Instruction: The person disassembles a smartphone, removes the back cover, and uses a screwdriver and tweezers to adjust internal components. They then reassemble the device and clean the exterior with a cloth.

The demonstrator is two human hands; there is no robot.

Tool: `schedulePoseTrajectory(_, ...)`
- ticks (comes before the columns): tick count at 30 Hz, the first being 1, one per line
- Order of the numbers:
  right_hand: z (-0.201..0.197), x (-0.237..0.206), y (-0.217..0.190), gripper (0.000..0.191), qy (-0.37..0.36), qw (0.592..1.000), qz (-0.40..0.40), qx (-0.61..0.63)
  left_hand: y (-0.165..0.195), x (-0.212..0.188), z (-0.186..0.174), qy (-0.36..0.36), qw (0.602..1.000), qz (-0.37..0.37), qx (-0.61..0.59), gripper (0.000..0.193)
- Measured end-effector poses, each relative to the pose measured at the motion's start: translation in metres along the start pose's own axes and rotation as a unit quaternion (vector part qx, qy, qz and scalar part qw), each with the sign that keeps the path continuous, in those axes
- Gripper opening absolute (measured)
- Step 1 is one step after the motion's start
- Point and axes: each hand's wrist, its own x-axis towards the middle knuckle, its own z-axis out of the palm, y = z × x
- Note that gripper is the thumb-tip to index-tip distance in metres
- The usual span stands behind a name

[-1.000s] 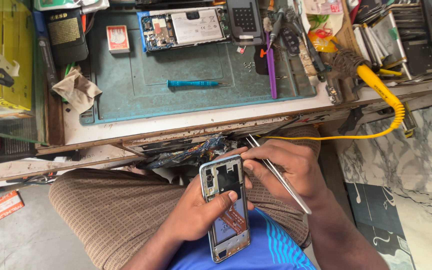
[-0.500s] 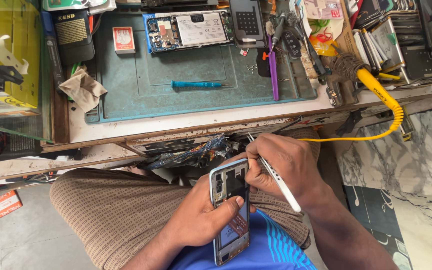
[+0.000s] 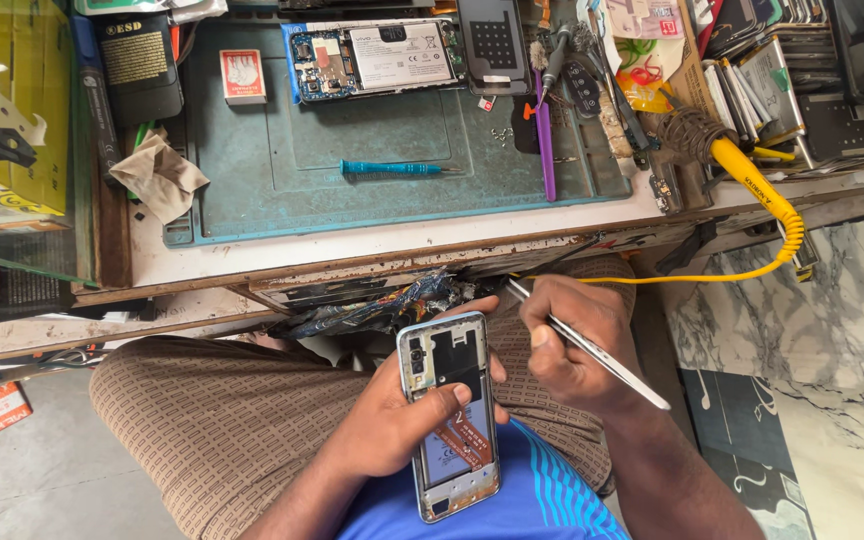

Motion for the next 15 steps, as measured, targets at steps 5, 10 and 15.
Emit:
schedulePoseTrajectory(5, 0.002, -0.006, 0.007, 0.03, -0.01, 0.999, 0.009, 0.042, -0.01, 0.003, -0.009, 0.009, 0.997, 0.01, -0.075, 0.083)
schedulePoseTrajectory(10, 0.01, -0.01, 0.011, 0.036, 0.004, 1.0, 0.026, 0.003, -0.016, 0.004, -0.018, 0.051, 0.988, 0.065, -0.129, 0.086)
schedulePoseTrajectory(15, 0.024, -0.02, 0.016, 0.032, -0.01, 0.993, 0.062, 0.1, -0.016, 0.003, -0.027, 0.08, 0.978, 0.132, -0.139, 0.084)
